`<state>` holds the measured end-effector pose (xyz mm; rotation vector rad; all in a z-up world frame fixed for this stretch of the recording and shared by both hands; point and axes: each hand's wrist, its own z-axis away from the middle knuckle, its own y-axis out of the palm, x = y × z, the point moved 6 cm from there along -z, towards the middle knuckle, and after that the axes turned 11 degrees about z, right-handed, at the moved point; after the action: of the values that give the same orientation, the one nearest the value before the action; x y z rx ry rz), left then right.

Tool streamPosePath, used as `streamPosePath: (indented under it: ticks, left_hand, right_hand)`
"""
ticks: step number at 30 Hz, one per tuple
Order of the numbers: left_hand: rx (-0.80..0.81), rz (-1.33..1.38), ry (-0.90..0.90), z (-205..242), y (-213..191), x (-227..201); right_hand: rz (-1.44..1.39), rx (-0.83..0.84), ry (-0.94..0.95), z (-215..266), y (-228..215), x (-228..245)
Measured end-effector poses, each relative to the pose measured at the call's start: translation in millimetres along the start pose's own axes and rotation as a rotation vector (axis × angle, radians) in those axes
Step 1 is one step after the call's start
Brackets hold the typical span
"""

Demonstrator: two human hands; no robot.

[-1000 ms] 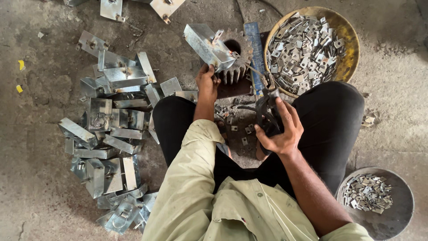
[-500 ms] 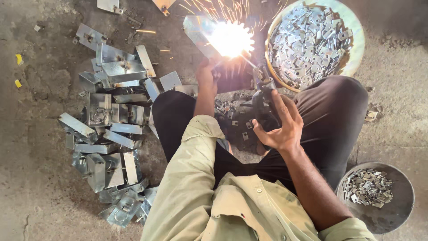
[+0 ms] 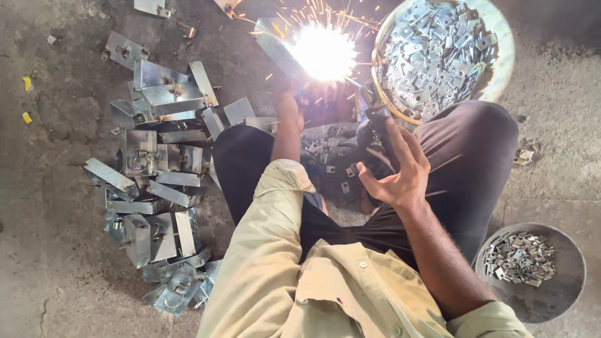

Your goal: The person sits on the floor and uses a handheld welding tool to attach small metal pieces to larger rectangular metal brackets. The person picks up a bracket, positions a small metal piece on it, and welds it in place, creating bright sparks. The finished brackets are placed in a pile on the floor.

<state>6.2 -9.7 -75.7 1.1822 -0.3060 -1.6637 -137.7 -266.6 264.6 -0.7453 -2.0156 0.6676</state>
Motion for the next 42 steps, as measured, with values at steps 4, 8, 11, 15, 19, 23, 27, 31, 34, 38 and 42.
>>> streamPosePath:
  ticks: [4,8,11,15,19,23,27,31,34,38,42]
  left_hand:
    - [-0.071,-0.012,-0.027,4,4,-6]
    - [-0.056,0.021,-0.047,0,4,-2]
    - [-0.003,-0.011,0.037,-3,1,-3]
    - [-0.019,-0.019,-0.029,2,0,-3]
    - [0.081,-0.024,-0.001,3,3,-4]
    - [-0.008,0.262,-0.105,-5,4,23]
    - [0.019,0.309,-0.192,-2,28,93]
    - [-0.078,0.048,-0.119,0,45,135]
    - [-0.132,-0.38,0.054,12,51,128]
    - [0.2,-0.843,0.199,41,83,128]
    - [0.511,-1.291,0.424,56,128,157]
  right_hand:
    - [-0.045,0.02,0.046,0,-2,-3]
    - [-0.044,-0.005,0.02,-2,0,-5]
    - [-0.008,-0.001,0.027,1,1,-7]
    - [0.034,-0.141,-0.044,4,5,-16]
    - [-0.2,-0.196,0.174,20,8,-42]
    - [-0.322,-0.236,0.293,34,10,-54]
    - [-0.404,-0.286,0.301,37,9,-59]
    - [-0.407,-0.369,0.303,41,-1,-64]
    - [-0.437,-0.422,0.34,45,-11,-72]
    - [-0.492,-0.506,0.442,52,-23,-79]
    - [-0.551,-0.545,0.508,51,-27,-80]
